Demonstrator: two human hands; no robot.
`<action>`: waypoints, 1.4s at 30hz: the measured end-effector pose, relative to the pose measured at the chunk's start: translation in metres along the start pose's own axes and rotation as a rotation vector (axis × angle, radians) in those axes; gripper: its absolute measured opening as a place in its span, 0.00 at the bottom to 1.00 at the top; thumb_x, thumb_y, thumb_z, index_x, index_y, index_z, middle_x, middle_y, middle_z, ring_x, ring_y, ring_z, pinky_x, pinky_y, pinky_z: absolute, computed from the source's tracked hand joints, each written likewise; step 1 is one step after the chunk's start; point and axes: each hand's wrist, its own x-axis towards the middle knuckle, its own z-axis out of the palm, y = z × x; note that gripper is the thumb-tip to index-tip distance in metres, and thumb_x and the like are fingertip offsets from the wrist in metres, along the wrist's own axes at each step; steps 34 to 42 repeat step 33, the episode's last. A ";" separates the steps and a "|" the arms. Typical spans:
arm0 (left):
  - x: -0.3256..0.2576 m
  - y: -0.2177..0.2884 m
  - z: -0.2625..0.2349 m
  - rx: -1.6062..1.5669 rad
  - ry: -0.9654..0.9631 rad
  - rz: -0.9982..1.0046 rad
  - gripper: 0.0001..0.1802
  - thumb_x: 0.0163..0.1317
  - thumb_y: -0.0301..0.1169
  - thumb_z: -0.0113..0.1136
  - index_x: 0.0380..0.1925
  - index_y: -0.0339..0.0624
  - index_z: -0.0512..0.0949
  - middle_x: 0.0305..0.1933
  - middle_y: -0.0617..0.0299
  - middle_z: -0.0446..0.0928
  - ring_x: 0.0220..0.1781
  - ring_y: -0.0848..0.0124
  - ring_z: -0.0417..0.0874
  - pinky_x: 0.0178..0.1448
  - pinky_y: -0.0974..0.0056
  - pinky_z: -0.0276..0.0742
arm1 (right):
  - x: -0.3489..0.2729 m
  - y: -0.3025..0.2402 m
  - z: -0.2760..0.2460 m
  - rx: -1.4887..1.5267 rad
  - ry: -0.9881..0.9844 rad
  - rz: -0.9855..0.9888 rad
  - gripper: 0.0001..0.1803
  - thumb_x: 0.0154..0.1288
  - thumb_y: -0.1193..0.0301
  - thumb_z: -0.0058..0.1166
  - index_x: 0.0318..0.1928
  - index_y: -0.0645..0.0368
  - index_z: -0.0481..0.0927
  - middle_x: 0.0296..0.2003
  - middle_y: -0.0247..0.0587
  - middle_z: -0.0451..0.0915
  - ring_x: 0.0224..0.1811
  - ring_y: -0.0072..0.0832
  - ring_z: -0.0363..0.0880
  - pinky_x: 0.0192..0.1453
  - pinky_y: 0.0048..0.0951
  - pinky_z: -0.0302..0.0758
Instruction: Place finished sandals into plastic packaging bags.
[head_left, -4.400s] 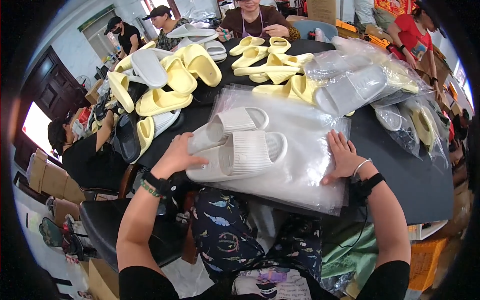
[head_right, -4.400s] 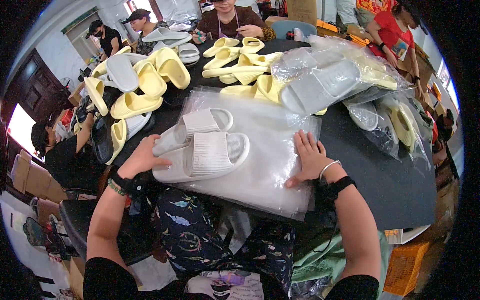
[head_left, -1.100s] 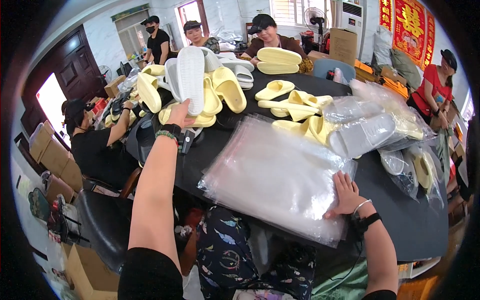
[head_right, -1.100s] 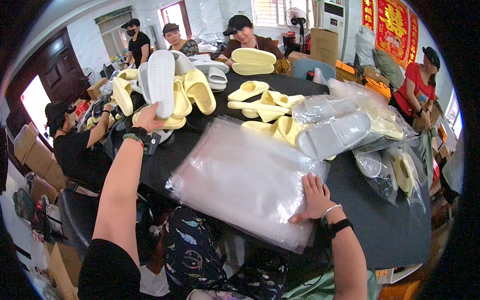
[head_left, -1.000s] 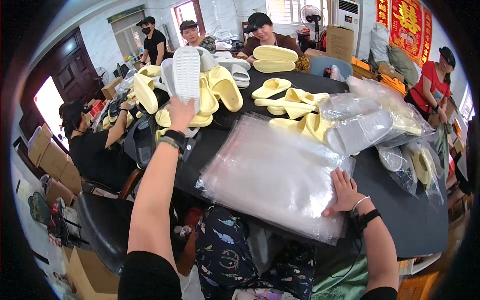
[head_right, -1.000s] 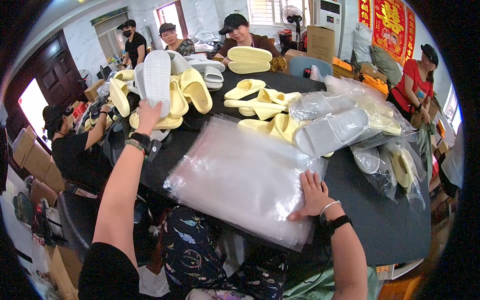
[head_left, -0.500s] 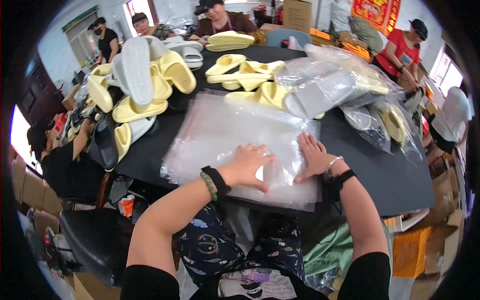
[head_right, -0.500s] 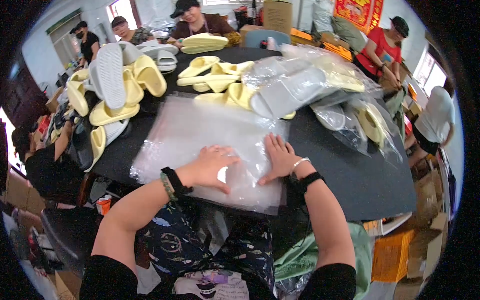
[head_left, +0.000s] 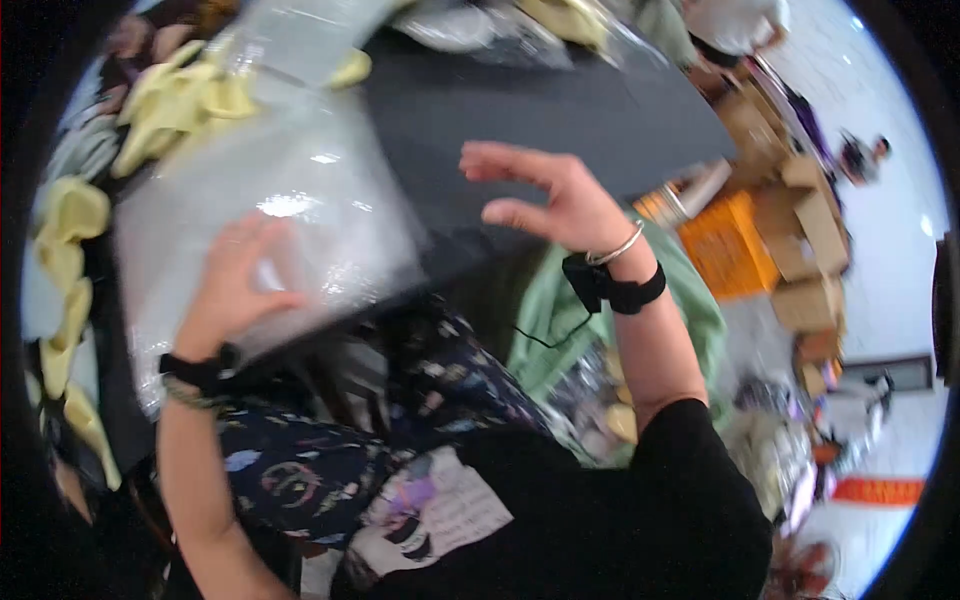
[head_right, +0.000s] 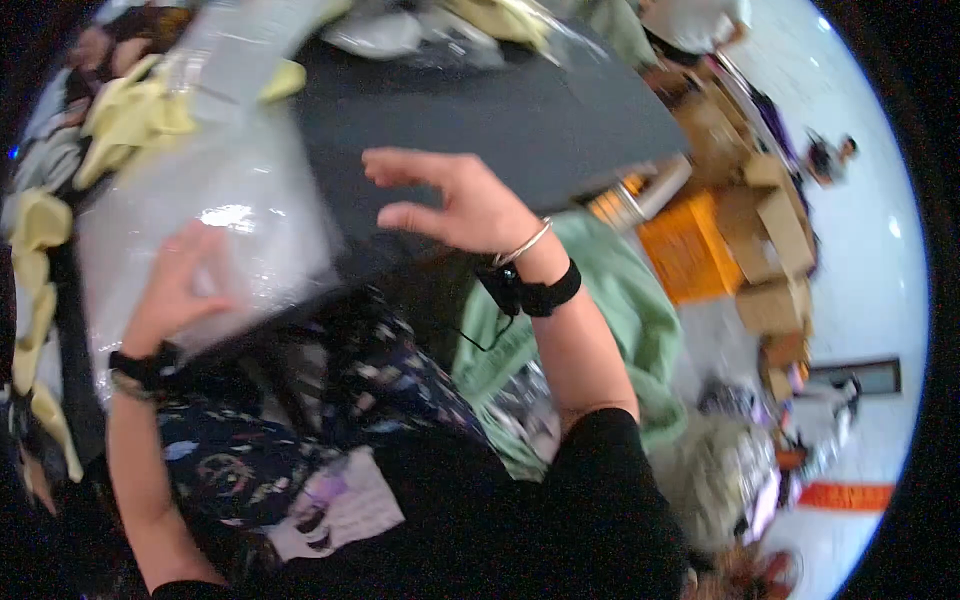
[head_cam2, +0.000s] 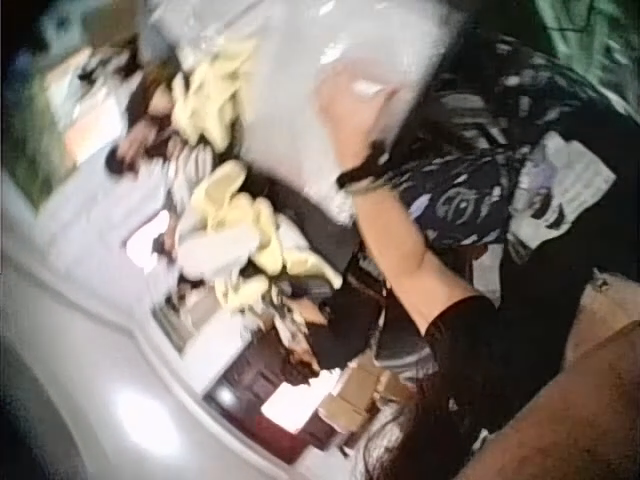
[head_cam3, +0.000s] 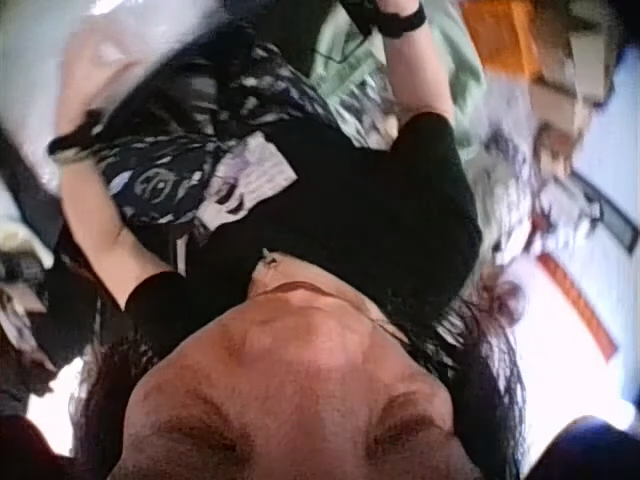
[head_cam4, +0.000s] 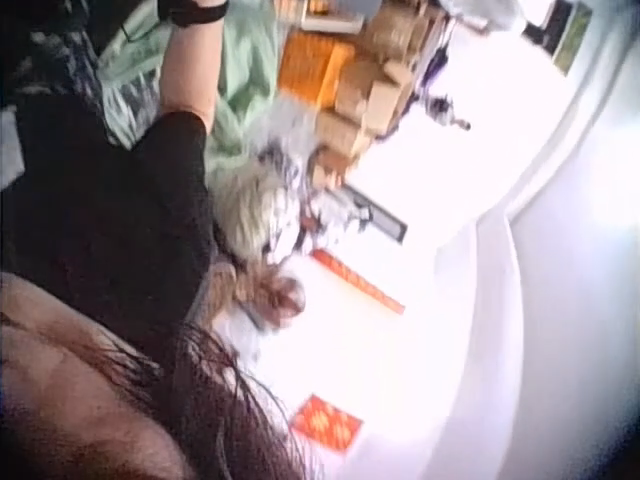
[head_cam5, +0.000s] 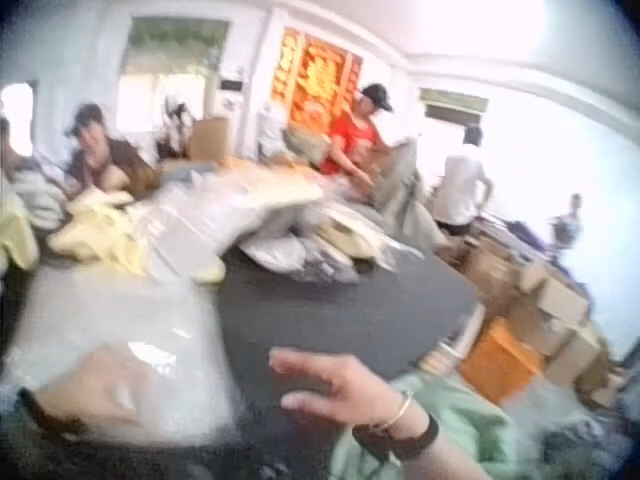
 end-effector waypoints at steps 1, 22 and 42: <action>-0.001 -0.006 0.000 0.052 -0.006 0.006 0.49 0.44 0.53 0.73 0.66 0.46 0.68 0.70 0.44 0.64 0.73 0.49 0.61 0.75 0.48 0.53 | -0.027 0.003 -0.013 -0.007 0.090 0.026 0.30 0.64 0.74 0.61 0.65 0.61 0.70 0.57 0.44 0.79 0.59 0.29 0.77 0.64 0.32 0.72; 0.013 -0.024 0.000 0.302 -0.224 0.043 0.58 0.50 0.74 0.54 0.71 0.42 0.60 0.76 0.49 0.56 0.78 0.55 0.53 0.79 0.52 0.47 | -0.569 0.258 0.119 0.924 1.673 1.553 0.28 0.58 0.45 0.62 0.54 0.45 0.75 0.30 0.38 0.78 0.23 0.38 0.75 0.28 0.37 0.76; 0.009 -0.033 -0.001 0.377 -0.264 0.050 0.58 0.51 0.75 0.52 0.72 0.43 0.58 0.76 0.51 0.55 0.79 0.56 0.51 0.80 0.51 0.44 | -0.589 0.249 -0.044 0.910 1.902 0.904 0.32 0.63 0.49 0.60 0.62 0.53 0.72 0.59 0.44 0.74 0.61 0.41 0.72 0.62 0.48 0.72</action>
